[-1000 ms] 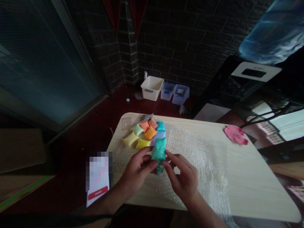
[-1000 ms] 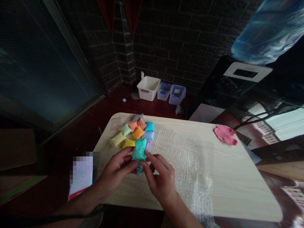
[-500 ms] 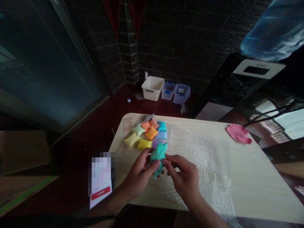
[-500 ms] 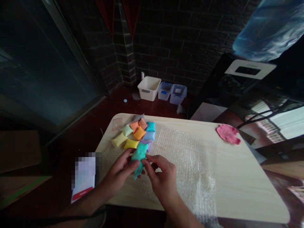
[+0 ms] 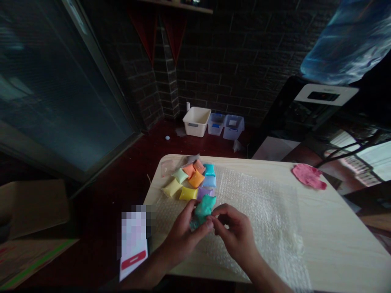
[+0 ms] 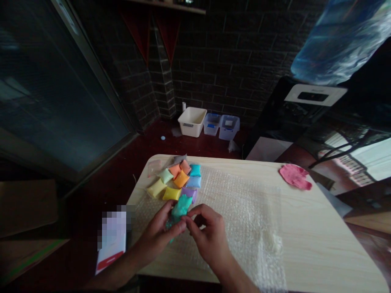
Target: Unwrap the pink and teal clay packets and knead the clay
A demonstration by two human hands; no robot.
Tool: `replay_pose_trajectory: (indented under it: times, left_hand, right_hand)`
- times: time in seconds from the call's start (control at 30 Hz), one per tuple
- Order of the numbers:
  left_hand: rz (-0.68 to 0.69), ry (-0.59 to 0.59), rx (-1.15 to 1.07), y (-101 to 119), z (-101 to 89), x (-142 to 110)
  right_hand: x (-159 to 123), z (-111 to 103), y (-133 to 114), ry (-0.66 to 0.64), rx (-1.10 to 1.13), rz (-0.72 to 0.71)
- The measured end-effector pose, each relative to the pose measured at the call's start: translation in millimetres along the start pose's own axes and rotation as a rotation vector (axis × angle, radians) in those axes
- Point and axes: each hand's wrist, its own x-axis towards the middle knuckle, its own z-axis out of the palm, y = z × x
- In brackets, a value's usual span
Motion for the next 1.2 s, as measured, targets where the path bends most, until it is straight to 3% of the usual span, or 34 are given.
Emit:
replay_pose_trajectory:
  times: [0.13,0.27,0.37,0.47,0.7,0.9,1.2]
  left_hand:
    - [-0.014,-0.068,-0.006,-3.6,0.2,0.0]
    - [-0.076,-0.108,0.054,-2.3,-2.4,-3.2]
    - [-0.106,-0.189,0.049,2.3,-4.1,-5.2]
    - [-0.157,-0.254,0.086,6.3,-5.6,-6.1]
    - [-0.147,-0.248,0.171,-1.4,-13.4,-4.7]
    - [-0.105,-0.321,0.122,0.4,-14.8,-1.2]
    - [-0.095,-0.259,0.155,15.3,-7.1,-0.9]
  right_hand:
    - [1.5,2.3,-4.4,-0.036,0.221,0.154]
    - [4.7,-1.1,-8.3,0.01,0.328,0.145]
    - [6.4,-6.2,-8.6,0.014,0.266,0.079]
    - [7.2,-11.3,-6.8,-0.075,0.155,0.023]
    - [6.6,-16.2,-1.2,-0.174,-0.014,0.009]
    - [8.7,-9.5,0.8,-0.132,0.304,0.191]
    - [10.3,-1.8,-4.4,-0.072,0.671,0.411]
